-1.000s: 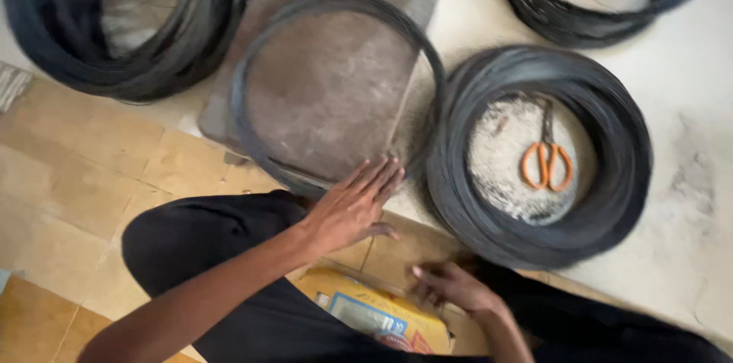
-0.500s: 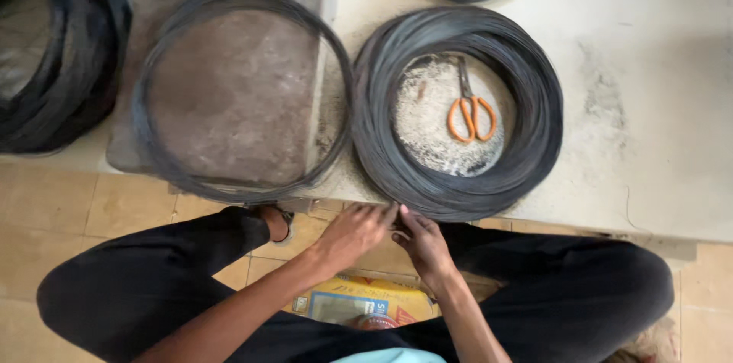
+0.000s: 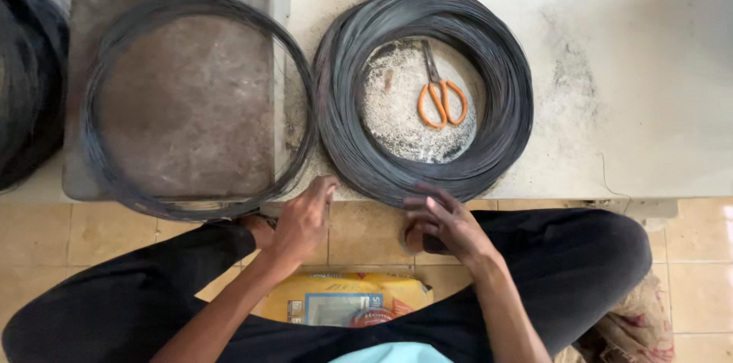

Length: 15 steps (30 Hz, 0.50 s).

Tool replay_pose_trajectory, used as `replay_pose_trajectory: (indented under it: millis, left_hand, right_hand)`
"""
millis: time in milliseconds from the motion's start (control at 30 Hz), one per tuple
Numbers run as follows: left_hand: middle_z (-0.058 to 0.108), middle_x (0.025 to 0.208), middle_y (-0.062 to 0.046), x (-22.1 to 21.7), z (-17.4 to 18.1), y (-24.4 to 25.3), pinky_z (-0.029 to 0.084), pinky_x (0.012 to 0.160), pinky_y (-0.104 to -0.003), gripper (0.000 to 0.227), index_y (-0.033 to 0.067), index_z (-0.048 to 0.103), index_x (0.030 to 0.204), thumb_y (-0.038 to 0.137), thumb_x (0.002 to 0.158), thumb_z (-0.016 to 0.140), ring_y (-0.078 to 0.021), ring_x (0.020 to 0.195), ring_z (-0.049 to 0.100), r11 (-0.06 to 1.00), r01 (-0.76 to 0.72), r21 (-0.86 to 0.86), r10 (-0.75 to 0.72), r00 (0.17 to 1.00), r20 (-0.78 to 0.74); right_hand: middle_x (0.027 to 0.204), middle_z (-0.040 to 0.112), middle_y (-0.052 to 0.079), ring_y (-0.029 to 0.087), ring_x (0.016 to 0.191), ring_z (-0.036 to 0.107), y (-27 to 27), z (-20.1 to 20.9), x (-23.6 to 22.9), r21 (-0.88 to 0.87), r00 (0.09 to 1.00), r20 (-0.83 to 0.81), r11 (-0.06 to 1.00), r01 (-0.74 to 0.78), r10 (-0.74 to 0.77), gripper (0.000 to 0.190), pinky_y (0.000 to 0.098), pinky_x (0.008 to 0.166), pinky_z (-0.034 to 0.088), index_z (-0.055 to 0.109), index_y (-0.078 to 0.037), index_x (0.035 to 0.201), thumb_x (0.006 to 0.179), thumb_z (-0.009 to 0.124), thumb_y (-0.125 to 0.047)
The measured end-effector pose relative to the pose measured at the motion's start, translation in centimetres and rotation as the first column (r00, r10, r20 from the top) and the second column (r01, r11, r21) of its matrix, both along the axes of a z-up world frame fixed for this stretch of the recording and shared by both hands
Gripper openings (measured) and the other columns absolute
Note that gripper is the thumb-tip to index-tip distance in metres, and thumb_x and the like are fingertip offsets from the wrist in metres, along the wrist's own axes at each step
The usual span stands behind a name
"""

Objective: The person sits on the floor and coils a long black wire into a circular bundle on a white surface. They use orange-handled scissors to cut the wire and then continue to arrange and tighten the coil with their hands.

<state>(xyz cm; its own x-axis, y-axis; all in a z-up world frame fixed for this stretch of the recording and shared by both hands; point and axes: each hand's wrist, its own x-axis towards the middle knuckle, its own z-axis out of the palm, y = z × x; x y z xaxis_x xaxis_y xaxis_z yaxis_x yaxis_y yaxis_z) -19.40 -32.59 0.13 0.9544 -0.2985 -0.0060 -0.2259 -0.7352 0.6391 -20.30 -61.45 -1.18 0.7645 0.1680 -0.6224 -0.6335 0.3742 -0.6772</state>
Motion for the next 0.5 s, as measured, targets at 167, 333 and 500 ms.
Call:
replay_pose_trajectory:
  millis: [167,333,500]
  left_hand:
    - [0.067,0.083,-0.015,0.3,3.8,-1.1,0.057,0.064,-0.042,0.021,0.0105,0.054,0.119,0.013,0.102,0.042,-0.0341,0.075,0.071,0.989,-0.129,-0.078,0.130,0.992,0.002]
    - [0.072,0.082,-0.011,0.0,2.7,-2.2,0.057,0.063,-0.032,0.017,0.0091,0.062,0.111,0.012,0.099,0.050,-0.0267,0.075,0.073,0.995,-0.090,0.042,0.074,0.956,0.285]
    - [0.066,0.084,-0.018,0.8,5.3,-2.6,0.053,0.073,-0.042,0.012,-0.0016,0.062,0.103,0.001,0.096,0.052,-0.0336,0.082,0.066,0.979,-0.102,0.177,0.033,0.935,0.354]
  right_hand:
    - [0.125,0.063,0.027,0.034,0.099,0.069,3.3,3.1,2.9,-0.075,0.988,0.148,0.997,-0.020,0.031,0.060,0.0431,0.082,0.057,0.040,-0.003,0.147,0.093,0.061,-0.018]
    - [0.122,0.066,0.024,0.030,0.103,0.067,9.0,5.8,6.4,-0.353,0.898,0.318,0.917,-0.186,0.304,0.070,0.0401,0.085,0.055,0.034,0.004,0.148,0.093,0.065,-0.026]
    - [0.066,0.070,0.004,0.024,0.073,0.072,12.5,5.0,10.8,-0.790,0.810,0.316,0.610,-0.063,0.494,0.031,0.0391,0.078,0.053,0.064,-0.014,0.124,0.103,0.047,-0.028]
